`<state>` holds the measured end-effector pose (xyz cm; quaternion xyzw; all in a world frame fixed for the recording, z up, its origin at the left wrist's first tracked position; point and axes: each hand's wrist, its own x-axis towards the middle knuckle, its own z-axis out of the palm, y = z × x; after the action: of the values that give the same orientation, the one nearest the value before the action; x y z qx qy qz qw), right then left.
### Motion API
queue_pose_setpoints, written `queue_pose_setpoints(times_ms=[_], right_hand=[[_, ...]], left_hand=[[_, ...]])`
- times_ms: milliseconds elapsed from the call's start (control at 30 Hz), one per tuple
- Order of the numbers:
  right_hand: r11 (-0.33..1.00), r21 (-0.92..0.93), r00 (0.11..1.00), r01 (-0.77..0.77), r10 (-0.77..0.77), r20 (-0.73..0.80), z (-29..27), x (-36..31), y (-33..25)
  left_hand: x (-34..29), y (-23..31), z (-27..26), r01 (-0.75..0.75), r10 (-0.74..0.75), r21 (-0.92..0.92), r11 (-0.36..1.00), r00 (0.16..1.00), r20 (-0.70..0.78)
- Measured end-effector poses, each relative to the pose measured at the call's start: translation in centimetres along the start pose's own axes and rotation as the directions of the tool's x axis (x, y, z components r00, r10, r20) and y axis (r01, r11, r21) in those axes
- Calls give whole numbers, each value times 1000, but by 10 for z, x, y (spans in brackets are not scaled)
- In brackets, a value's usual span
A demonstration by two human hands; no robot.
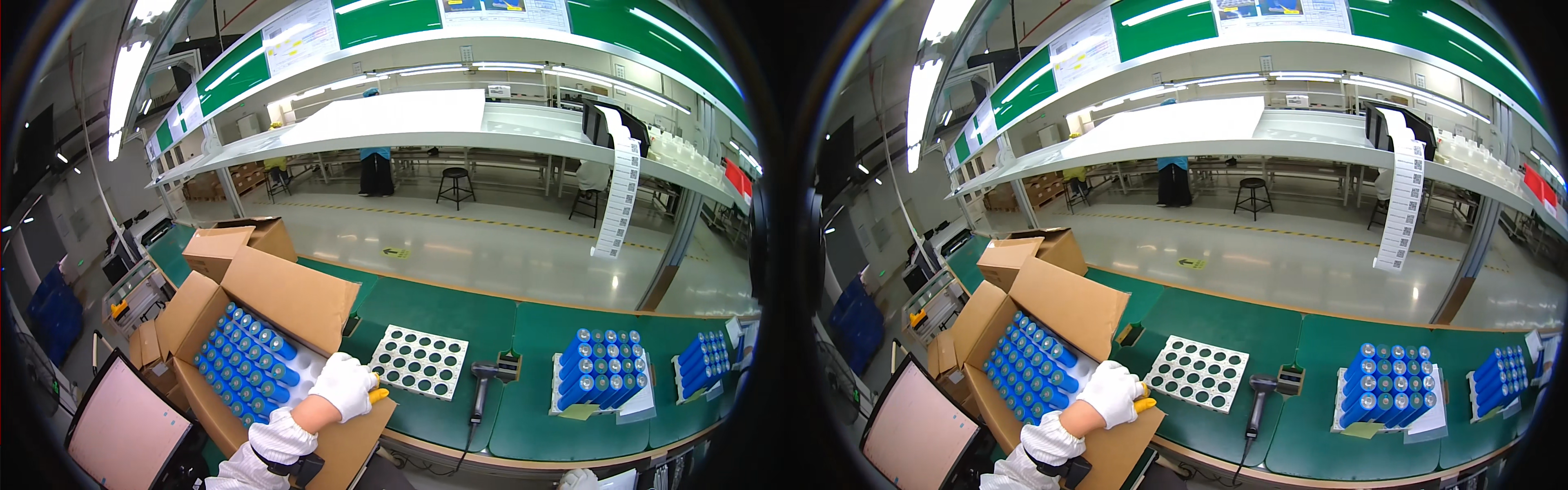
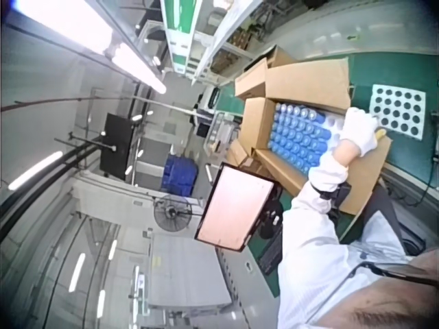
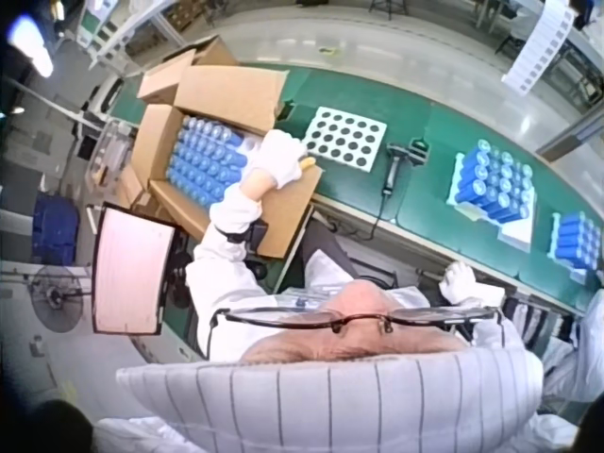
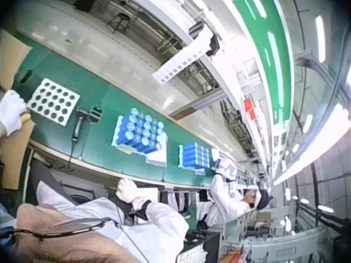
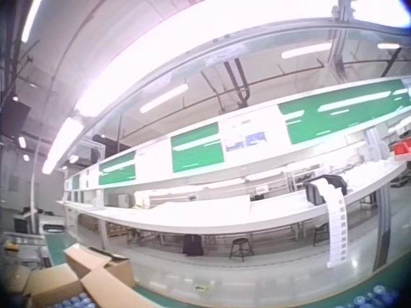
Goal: The worker is picking up blue cylindrical battery cells from a cardboard box, placing them into white plastic grid templates, and using a barcode scanner to track components.
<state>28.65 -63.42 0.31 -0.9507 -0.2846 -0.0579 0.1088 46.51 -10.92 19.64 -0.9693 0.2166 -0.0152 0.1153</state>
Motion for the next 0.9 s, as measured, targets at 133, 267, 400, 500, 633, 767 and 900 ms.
queue_pose_setpoints(times_ms=[133, 267, 400, 500, 633, 767, 900], right_hand=[[1000, 3, 999, -16, 15, 42, 2, -2, 2], [1000, -15, 1000, -23, 23, 6, 5, -5, 0], [1000, -17, 1000, -12, 13, 23, 6, -3, 3], [1000, -5, 1000, 0, 0, 18, 3, -2, 2], [1000, -12, 1000, -8, 8, 18, 6, -4, 4], [1000, 2, 1000, -3, 3, 21, 7, -5, 6], [1000, 5, 999, -31, 31, 33, 3, -4, 3]], left_hand=[[0, 1, -2, 4, -4, 6, 1000, 1000, 19], [0, 3, -3, -6, 5, 37, 999, 1000, 29], [0, 1, -3, -4, 3, 29, 1000, 1000, 20], [0, 1, -3, -4, 2, 35, 999, 999, 43], [1, 2, -2, -6, 5, 32, 999, 1000, 12], [-1, 3, -6, -4, 3, 38, 999, 999, 43], [2, 4, -5, 0, -2, 50, 999, 999, 44]])
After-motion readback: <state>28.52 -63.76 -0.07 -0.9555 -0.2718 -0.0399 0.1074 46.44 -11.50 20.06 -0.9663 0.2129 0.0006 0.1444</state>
